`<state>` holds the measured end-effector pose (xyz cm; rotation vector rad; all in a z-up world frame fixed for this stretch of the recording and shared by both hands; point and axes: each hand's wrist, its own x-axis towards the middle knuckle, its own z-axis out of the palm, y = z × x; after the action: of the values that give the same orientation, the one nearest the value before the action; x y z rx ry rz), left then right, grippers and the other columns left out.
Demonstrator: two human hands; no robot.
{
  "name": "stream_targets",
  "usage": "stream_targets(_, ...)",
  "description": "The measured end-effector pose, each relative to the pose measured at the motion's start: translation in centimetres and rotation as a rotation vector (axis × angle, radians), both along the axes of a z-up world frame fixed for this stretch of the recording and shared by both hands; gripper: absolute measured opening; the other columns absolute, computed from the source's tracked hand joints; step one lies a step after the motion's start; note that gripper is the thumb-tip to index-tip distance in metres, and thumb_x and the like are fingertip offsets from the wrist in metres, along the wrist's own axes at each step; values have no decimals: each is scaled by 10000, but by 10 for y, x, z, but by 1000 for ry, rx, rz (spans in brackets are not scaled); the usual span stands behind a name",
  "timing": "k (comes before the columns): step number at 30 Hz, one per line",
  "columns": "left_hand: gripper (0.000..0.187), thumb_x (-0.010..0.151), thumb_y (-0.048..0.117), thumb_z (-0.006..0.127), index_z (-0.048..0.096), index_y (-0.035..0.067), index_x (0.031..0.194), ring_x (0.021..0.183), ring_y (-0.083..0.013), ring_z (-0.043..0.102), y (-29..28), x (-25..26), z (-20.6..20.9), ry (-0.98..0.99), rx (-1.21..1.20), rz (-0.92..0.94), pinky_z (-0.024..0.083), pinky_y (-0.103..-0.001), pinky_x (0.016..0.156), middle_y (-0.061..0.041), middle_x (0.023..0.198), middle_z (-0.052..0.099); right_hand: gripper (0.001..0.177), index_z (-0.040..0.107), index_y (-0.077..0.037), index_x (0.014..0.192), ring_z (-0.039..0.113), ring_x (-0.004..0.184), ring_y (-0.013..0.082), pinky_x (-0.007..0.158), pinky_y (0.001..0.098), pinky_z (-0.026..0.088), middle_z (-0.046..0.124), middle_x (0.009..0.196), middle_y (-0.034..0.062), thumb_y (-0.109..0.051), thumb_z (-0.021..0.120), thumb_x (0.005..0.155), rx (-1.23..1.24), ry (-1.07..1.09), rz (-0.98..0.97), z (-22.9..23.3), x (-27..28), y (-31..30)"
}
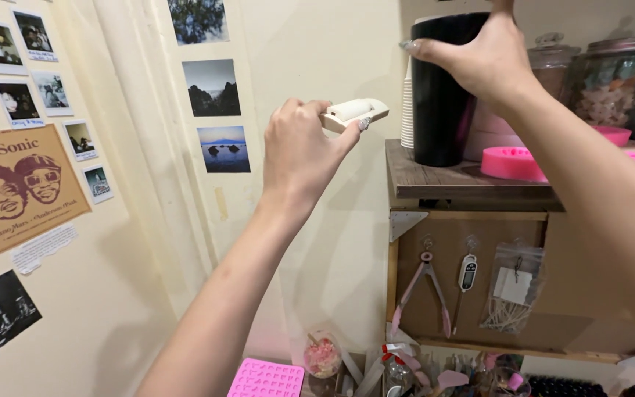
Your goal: Sorting and arranging small tealight candles into a grid on a workspace.
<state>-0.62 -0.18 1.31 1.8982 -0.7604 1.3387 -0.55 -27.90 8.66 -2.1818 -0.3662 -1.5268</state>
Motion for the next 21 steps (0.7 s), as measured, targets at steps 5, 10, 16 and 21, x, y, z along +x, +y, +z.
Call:
stream_targets(5,469,768,360,844,782,-21,1035,898,-331,694,5,1,4,16,-9,12,545,-430,857,-216,946,714,1123,233,-13,1582,644,1230,386,1045,423,525,611,1353,286,-513,898,828,18,220,-183,2,-18,2)
stream_targets(10,472,764,372,841,786,-11,1035,889,-326,699,4,3,-2,83,-16,5,546,-425,850,-218,950,715,1274,142,26,1566,563,1299,451,1071,447,470,522,1416,353,-515,962,755,-181,161,-192,-10,-19,-16)
stream_targets(16,490,757,384,840,780,-15,1035,899,-314,707,1,-2,-9,136,-10,-9,550,-417,850,-211,950,726,1395,36,9,1588,579,1255,516,1118,444,451,529,1346,436,-543,974,714,-130,297,-300,-19,-23,-12)
stream_targets(21,458,759,383,827,798,-1,1008,800,-288,727,7,-20,-7,153,-28,-44,567,-395,781,-198,877,743,1341,21,2,1568,628,1240,491,1130,432,488,572,1340,418,-507,958,756,-142,277,-247,-19,-29,-6)
